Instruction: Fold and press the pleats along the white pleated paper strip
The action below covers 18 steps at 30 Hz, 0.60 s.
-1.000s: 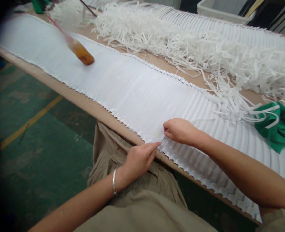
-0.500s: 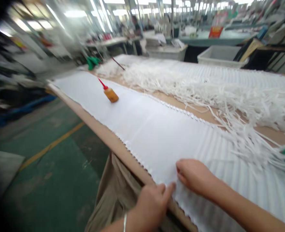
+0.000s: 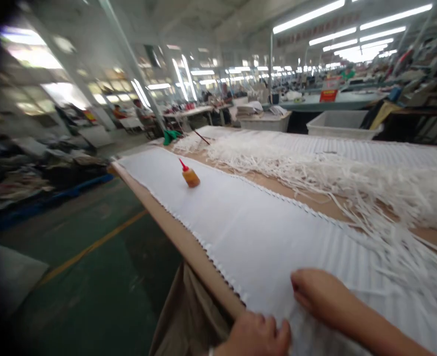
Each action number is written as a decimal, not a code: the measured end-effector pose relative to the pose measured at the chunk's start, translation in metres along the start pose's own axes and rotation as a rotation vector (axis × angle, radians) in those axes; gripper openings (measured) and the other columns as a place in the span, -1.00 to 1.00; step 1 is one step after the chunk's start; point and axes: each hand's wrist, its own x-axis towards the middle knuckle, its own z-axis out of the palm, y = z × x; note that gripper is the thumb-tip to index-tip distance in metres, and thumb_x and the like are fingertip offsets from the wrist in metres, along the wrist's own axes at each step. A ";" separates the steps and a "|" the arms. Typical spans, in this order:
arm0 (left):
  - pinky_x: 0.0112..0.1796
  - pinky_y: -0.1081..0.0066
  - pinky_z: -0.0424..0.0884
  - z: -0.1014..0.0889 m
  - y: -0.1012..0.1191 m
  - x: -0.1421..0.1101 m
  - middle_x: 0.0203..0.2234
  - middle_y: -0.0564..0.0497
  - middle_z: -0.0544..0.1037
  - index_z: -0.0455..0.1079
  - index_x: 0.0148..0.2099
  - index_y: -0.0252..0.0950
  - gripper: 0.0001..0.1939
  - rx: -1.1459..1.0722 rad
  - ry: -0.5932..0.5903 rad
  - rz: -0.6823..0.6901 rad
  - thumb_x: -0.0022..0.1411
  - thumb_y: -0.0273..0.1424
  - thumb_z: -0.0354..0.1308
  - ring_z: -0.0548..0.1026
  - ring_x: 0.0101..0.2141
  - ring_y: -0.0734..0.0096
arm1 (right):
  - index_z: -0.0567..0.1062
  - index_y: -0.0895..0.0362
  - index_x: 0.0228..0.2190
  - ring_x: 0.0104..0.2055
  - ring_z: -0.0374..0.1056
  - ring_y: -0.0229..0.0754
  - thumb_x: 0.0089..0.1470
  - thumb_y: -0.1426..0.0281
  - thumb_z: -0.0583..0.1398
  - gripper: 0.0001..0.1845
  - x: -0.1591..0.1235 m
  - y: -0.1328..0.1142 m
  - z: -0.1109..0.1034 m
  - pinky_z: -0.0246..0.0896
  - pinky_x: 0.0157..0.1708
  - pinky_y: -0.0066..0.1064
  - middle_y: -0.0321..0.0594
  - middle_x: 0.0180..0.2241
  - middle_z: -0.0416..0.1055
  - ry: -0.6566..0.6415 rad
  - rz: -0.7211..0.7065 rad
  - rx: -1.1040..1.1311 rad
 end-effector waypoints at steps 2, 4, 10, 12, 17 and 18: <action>-0.37 0.11 0.54 0.000 0.004 -0.002 -0.28 -0.25 0.55 0.28 0.21 -0.46 -0.62 0.088 -0.016 0.041 0.41 -0.41 0.02 0.59 -0.29 0.04 | 0.58 0.10 -0.38 -0.27 0.50 -0.04 0.10 0.37 0.14 -0.80 0.001 0.003 -0.036 0.26 -0.26 -0.31 -0.11 -0.32 0.60 -0.057 0.015 0.024; -0.35 0.12 0.55 -0.005 0.004 -0.002 -0.29 -0.21 0.54 0.26 0.20 -0.47 -0.64 0.120 -0.071 0.034 0.42 -0.43 -0.01 0.59 -0.29 0.05 | 0.59 0.12 -0.35 -0.27 0.48 -0.10 0.13 0.37 0.15 -0.81 0.008 0.017 -0.064 0.22 -0.28 -0.38 -0.13 -0.31 0.60 -0.090 0.051 0.038; -0.32 0.13 0.56 -0.022 0.000 0.002 -0.28 -0.15 0.53 0.26 0.19 -0.43 -0.66 0.126 -0.158 0.063 0.41 -0.47 0.02 0.59 -0.28 0.07 | 0.59 0.13 -0.34 -0.25 0.46 -0.13 0.10 0.40 0.19 -0.85 0.025 0.059 -0.093 0.16 -0.29 -0.42 -0.17 -0.31 0.59 -0.058 0.185 -0.062; -0.32 0.14 0.56 -0.024 0.000 0.003 -0.27 -0.15 0.53 0.27 0.18 -0.44 -0.67 0.125 -0.164 0.068 0.41 -0.47 0.01 0.59 -0.28 0.07 | 0.60 0.13 -0.33 -0.26 0.46 -0.13 0.10 0.41 0.20 -0.85 0.030 0.063 -0.093 0.15 -0.31 -0.42 -0.16 -0.31 0.59 -0.068 0.212 -0.096; -0.33 0.16 0.55 -0.025 -0.002 0.004 -0.29 -0.14 0.51 0.30 0.13 -0.45 -0.70 0.114 -0.152 0.089 0.40 -0.46 0.03 0.57 -0.30 0.09 | 0.60 0.13 -0.32 -0.27 0.46 -0.13 0.09 0.39 0.21 -0.84 0.043 0.065 -0.088 0.14 -0.34 -0.42 -0.16 -0.32 0.59 -0.078 0.230 -0.098; -0.32 0.17 0.55 -0.025 -0.002 0.004 -0.29 -0.14 0.51 0.31 0.13 -0.45 -0.70 0.117 -0.146 0.092 0.40 -0.46 0.03 0.57 -0.30 0.10 | 0.61 0.12 -0.32 -0.27 0.46 -0.12 0.09 0.39 0.21 -0.84 0.044 0.066 -0.087 0.14 -0.34 -0.42 -0.16 -0.32 0.59 -0.077 0.231 -0.102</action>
